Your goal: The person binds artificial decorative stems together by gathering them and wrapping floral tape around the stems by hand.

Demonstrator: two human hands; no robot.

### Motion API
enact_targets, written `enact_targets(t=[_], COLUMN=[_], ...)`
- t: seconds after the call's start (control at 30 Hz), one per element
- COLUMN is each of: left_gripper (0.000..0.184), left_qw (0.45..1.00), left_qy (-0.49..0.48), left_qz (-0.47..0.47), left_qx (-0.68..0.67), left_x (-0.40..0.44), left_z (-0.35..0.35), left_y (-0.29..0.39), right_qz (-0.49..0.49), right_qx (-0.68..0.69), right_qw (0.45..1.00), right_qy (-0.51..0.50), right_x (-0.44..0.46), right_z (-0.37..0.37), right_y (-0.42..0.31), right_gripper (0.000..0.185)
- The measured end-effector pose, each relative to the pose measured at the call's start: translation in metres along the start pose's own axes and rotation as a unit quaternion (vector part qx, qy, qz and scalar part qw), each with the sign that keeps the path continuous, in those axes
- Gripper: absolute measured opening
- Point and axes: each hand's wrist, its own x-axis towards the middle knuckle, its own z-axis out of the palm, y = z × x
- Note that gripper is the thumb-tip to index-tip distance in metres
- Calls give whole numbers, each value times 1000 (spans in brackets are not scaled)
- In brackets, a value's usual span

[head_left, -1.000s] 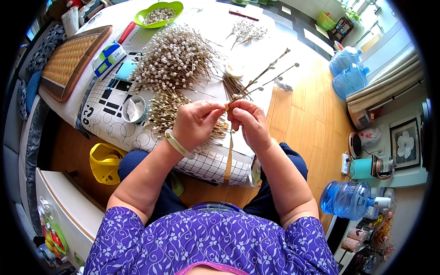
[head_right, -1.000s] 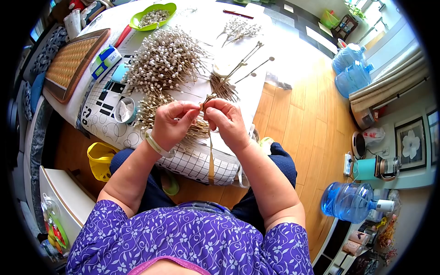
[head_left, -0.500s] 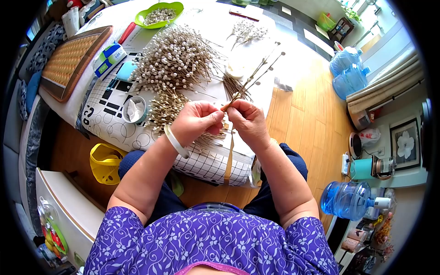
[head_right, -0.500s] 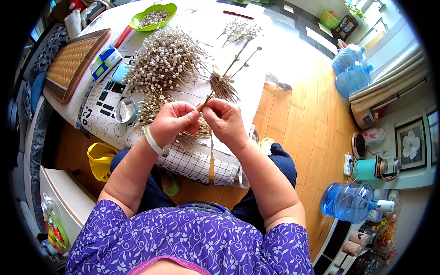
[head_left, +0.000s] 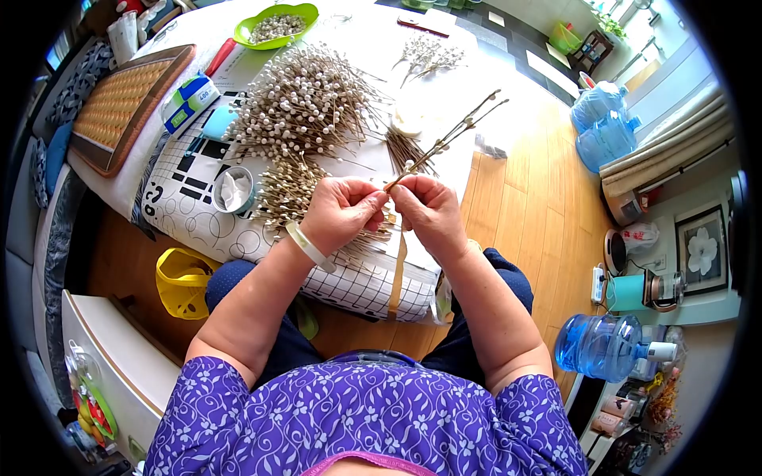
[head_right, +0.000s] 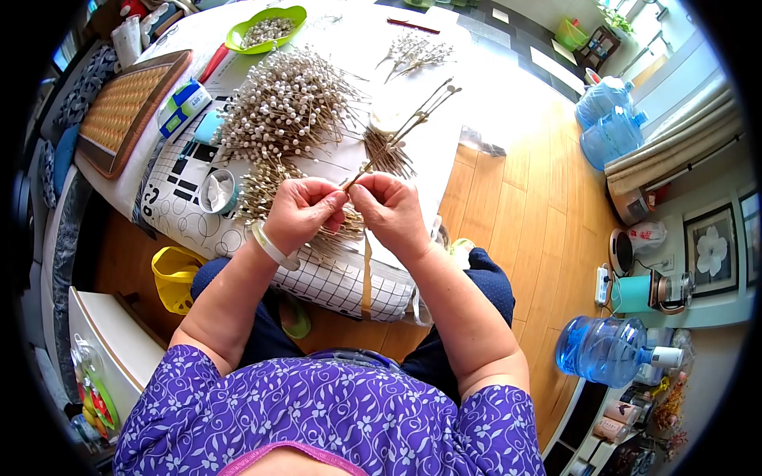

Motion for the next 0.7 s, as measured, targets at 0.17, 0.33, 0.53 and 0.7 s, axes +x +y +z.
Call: enact_targets(t=[0.17,0.33,0.53,0.7], left_gripper=[11,11,16,20], left_qw=[992,998,993,959], left_qy=[23,-17,-93,-152], left_qz=[92,54,-45,-131], left_qx=[78,34,-60,-200], left_x=[-2,-4,-3,-4], left_z=[4,1,-8,-11], left_y=[-2,-2,1,7], right_qz=[-34,-32,-34,-21], right_qx=[-3,11,-4,16], right_qw=[999,999,998,997], right_qy=[-10,-26,-49,-72], right_x=[3,0,0,1], right_z=[-3,-4,-5,-8], right_y=[7,3,2,-5], right_gripper=[13,10,9,10])
